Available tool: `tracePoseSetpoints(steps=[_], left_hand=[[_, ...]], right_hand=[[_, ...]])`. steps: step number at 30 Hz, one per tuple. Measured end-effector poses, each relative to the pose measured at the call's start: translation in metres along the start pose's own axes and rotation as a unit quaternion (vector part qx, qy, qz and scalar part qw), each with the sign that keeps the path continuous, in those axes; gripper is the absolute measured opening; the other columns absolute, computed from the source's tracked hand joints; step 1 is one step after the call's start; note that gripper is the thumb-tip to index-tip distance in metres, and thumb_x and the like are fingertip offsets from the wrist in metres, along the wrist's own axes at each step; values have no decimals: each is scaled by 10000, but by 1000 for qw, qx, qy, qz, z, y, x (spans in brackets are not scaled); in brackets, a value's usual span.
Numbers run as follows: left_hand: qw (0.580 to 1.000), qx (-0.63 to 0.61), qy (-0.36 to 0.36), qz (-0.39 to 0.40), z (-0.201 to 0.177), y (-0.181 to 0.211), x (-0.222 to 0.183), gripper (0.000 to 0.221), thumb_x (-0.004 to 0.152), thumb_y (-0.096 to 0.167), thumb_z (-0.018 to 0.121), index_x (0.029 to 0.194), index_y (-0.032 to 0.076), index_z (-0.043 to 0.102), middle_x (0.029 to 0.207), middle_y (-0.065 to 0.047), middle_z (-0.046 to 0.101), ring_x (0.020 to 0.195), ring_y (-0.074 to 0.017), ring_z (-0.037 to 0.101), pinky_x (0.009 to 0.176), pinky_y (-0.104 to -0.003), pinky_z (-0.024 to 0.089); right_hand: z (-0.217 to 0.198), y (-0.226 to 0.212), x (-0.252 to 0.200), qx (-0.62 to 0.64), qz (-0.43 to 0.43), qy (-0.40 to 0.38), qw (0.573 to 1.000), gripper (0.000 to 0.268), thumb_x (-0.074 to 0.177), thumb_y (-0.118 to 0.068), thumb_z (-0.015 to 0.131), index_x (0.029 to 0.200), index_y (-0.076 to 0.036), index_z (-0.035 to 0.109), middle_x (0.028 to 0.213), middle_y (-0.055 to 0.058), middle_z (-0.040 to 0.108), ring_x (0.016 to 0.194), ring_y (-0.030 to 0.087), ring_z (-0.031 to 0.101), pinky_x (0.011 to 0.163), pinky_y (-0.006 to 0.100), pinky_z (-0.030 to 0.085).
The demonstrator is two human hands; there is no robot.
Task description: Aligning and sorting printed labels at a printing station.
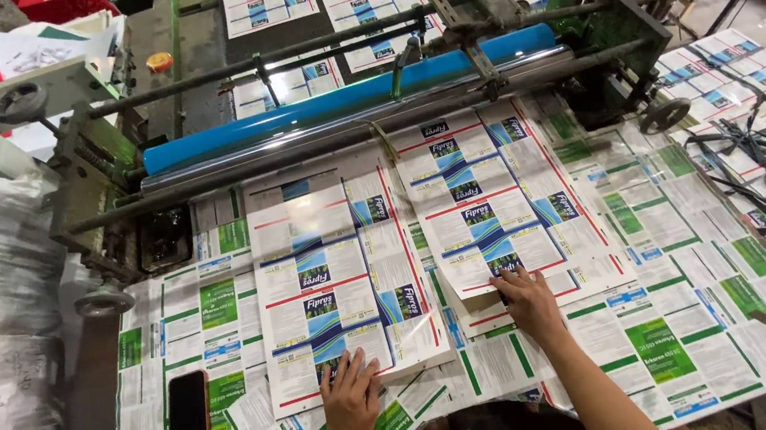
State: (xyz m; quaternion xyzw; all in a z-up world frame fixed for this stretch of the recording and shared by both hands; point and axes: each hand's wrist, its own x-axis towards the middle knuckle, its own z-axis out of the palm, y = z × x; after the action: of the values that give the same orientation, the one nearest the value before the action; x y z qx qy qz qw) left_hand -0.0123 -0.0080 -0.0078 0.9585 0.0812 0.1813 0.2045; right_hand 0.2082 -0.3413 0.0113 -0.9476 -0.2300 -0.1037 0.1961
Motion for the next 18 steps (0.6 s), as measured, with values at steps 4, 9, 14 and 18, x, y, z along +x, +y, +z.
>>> tracePoseSetpoints(steps=[4, 9, 14, 18], left_hand=[[1000, 5, -8, -1, -1, 0, 0, 302, 924, 317, 640, 1192, 243, 760, 1404, -33, 637, 1376, -280, 501, 1166, -530, 277], [999, 7, -37, -36, 1, 2, 2, 289, 953, 361, 620, 1186, 272, 765, 1409, -6, 629, 1387, -267, 489, 1182, -520, 259], [999, 10, -38, -35, 2, 0, 2, 294, 943, 380, 615, 1173, 285, 770, 1404, -5, 630, 1385, -263, 486, 1178, -511, 252], [999, 11, -24, -19, 6, -4, 0, 295, 949, 376, 611, 1179, 282, 768, 1403, -8, 631, 1380, -265, 489, 1177, -514, 254]], right_hand=[[6, 2, 6, -2, 0, 6, 1000, 369, 898, -118, 636, 1236, -226, 733, 1354, 74, 676, 1334, 355, 568, 1120, 602, 395], [11, 0, 14, -26, 10, 8, 1000, 316, 931, -142, 618, 1205, -233, 747, 1353, 56, 678, 1356, 336, 556, 1137, 597, 384], [1, -12, 25, -12, 13, -4, 1000, 359, 936, -122, 592, 1264, -207, 712, 1388, 71, 647, 1395, 361, 503, 1156, 595, 353], [18, -3, 31, -51, -3, -11, 999, 461, 897, -40, 546, 1300, -214, 686, 1465, 72, 594, 1432, 374, 457, 1165, 603, 324]])
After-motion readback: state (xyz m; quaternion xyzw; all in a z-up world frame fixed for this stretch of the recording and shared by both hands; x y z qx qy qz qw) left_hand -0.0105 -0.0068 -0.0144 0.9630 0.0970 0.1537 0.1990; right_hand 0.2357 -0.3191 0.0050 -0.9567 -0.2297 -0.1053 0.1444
